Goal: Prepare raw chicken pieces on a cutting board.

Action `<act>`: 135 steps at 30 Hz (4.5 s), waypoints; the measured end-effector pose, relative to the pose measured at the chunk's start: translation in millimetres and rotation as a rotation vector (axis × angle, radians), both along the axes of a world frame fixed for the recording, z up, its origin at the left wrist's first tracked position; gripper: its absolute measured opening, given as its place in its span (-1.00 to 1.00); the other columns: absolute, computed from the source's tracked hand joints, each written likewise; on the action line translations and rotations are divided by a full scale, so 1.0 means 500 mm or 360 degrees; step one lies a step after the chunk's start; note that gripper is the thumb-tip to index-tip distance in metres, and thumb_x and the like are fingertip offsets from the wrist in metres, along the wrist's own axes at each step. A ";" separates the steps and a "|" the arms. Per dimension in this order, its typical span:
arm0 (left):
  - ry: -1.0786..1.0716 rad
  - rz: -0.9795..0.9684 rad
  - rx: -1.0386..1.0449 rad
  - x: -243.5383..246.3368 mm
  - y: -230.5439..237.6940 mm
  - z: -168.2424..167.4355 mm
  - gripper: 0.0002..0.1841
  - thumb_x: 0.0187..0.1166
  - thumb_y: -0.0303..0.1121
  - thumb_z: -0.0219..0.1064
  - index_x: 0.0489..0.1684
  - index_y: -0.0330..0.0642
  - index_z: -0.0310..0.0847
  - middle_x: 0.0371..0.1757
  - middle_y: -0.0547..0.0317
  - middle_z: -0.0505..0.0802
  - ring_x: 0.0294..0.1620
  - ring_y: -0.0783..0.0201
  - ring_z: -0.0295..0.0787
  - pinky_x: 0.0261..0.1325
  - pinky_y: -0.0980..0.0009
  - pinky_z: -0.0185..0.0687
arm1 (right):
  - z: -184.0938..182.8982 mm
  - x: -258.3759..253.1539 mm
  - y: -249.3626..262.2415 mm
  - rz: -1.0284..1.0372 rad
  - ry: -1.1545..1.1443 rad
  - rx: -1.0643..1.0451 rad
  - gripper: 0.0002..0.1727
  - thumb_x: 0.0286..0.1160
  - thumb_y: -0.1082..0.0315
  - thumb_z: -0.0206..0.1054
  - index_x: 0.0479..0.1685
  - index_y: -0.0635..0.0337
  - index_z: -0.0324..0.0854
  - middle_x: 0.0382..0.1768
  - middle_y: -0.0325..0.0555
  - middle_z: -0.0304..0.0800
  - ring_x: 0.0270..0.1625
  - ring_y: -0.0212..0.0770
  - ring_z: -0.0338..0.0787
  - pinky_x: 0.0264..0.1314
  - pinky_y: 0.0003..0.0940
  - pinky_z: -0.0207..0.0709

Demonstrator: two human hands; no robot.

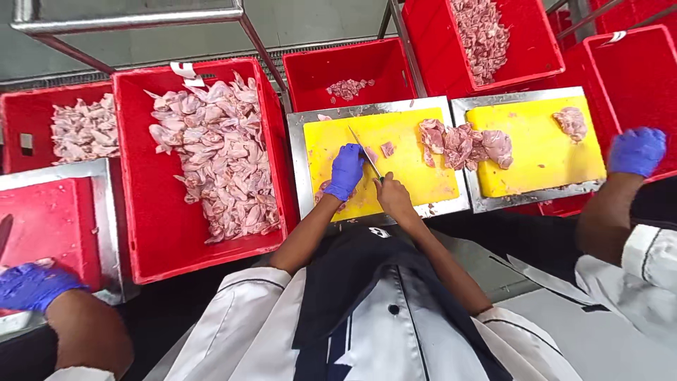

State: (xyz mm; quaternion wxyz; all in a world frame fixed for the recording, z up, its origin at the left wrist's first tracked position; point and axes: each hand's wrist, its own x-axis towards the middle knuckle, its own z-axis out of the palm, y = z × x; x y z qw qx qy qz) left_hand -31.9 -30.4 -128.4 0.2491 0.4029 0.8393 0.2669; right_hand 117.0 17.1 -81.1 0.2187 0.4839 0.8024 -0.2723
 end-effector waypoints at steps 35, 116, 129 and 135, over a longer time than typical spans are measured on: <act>0.0222 -0.0754 0.0154 0.187 0.010 -0.039 -0.69 0.57 -0.37 0.28 0.21 -0.07 0.80 0.38 -0.19 0.75 0.20 -0.18 0.80 0.14 -0.06 0.77 | -0.046 0.468 0.036 -0.0549 0.0487 -0.0145 -0.37 0.84 -0.10 0.07 0.17 0.46 0.57 -0.31 0.29 0.75 -0.17 0.25 0.82 -0.01 0.22 0.64; 0.0083 -0.0422 0.0164 0.005 0.100 -0.023 -0.74 0.58 -0.43 0.32 0.14 -0.27 0.76 0.29 -0.11 0.81 0.43 -0.03 0.70 0.54 0.04 0.57 | 0.051 0.136 0.103 0.0084 -0.0029 -0.0073 -0.35 0.88 -0.12 -0.08 0.36 0.39 0.45 0.03 0.31 0.77 0.17 0.28 0.83 0.18 0.21 0.66; -0.0054 0.0497 0.0165 0.035 0.126 0.000 -0.65 0.49 -0.30 0.39 0.16 -0.29 0.63 0.05 -0.16 0.85 0.03 -0.06 0.85 0.16 -0.08 0.75 | -0.001 0.198 0.083 -0.0080 0.0119 -0.0264 -0.35 0.86 -0.15 -0.05 0.32 0.35 0.50 -0.02 0.29 0.77 0.12 0.27 0.82 0.17 0.24 0.64; 0.0239 -0.0506 0.0195 0.044 0.161 -0.023 -0.65 0.56 -0.31 0.36 0.28 -0.12 0.75 0.47 -0.07 0.72 0.51 -0.13 0.60 0.48 -0.12 0.57 | -0.018 0.359 0.028 -0.0326 0.0495 -0.0225 -0.36 0.84 -0.09 0.02 0.22 0.45 0.56 -0.26 0.27 0.76 -0.14 0.21 0.82 0.05 0.21 0.63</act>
